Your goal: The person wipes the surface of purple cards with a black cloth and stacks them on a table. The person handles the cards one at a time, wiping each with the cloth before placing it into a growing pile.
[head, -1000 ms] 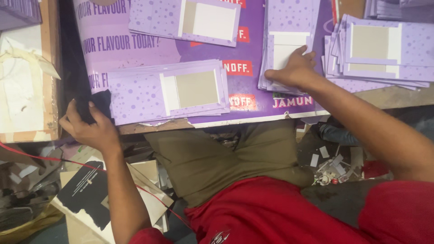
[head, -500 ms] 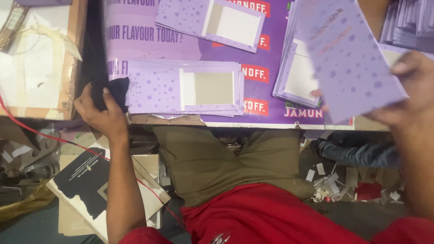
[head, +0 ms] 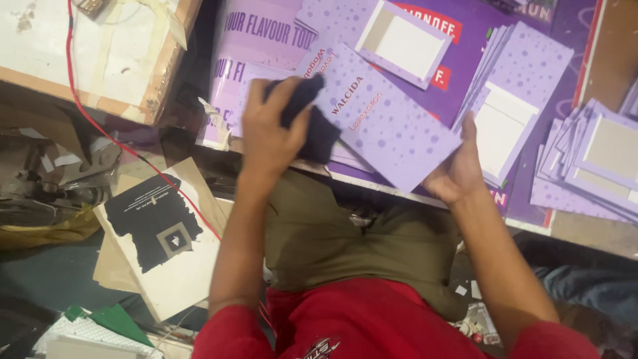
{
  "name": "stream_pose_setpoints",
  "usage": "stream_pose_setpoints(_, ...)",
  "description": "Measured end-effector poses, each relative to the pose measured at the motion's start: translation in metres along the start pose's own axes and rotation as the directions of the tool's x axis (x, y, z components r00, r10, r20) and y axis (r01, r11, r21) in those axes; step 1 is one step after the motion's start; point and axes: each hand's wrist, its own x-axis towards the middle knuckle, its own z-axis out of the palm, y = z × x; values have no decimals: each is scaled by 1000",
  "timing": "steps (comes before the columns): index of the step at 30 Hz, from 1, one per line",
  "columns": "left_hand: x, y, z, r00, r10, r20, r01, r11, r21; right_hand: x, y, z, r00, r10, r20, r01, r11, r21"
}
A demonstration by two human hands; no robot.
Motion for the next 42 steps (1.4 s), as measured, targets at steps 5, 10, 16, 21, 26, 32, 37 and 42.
stream_pose_setpoints(5, 9, 10, 57, 982, -138, 133, 111, 976, 187, -3, 26, -37, 972, -177, -153, 131, 954, -269)
stream_pose_setpoints(10, 1, 2, 82, 979, -196, 61, 170, 941, 293, -3, 64, -48, 881, -390, -267, 324, 910, -259)
stream_pose_setpoints(16, -8, 19, 52, 984, -176, 22, 159, 932, 324, -2, 85, -13, 801, -461, -382, 430, 887, -168)
stream_pose_setpoints(21, -48, 39, 87, 996, -67, 66, 50, 972, 232, 48, 67, -16, 890, -157, -428, 23, 953, -302)
stream_pose_setpoints(26, -30, 1, 122, 996, 19, 91, -57, 900, 432, 87, 58, -32, 917, -46, -396, -117, 919, -377)
stream_pose_setpoints(32, 47, -101, 2, 985, -97, -141, 168, 689, 705, 74, 66, -25, 894, -67, -442, -85, 945, -315)
stream_pose_setpoints(37, 0, -12, 71, 956, 61, 287, -230, 766, 600, 78, 68, -31, 878, -125, -462, -99, 897, -431)
stream_pose_setpoints(42, 14, -42, 54, 976, -15, 216, -107, 833, 542, 75, 61, -33, 929, -135, -344, -22, 909, -415)
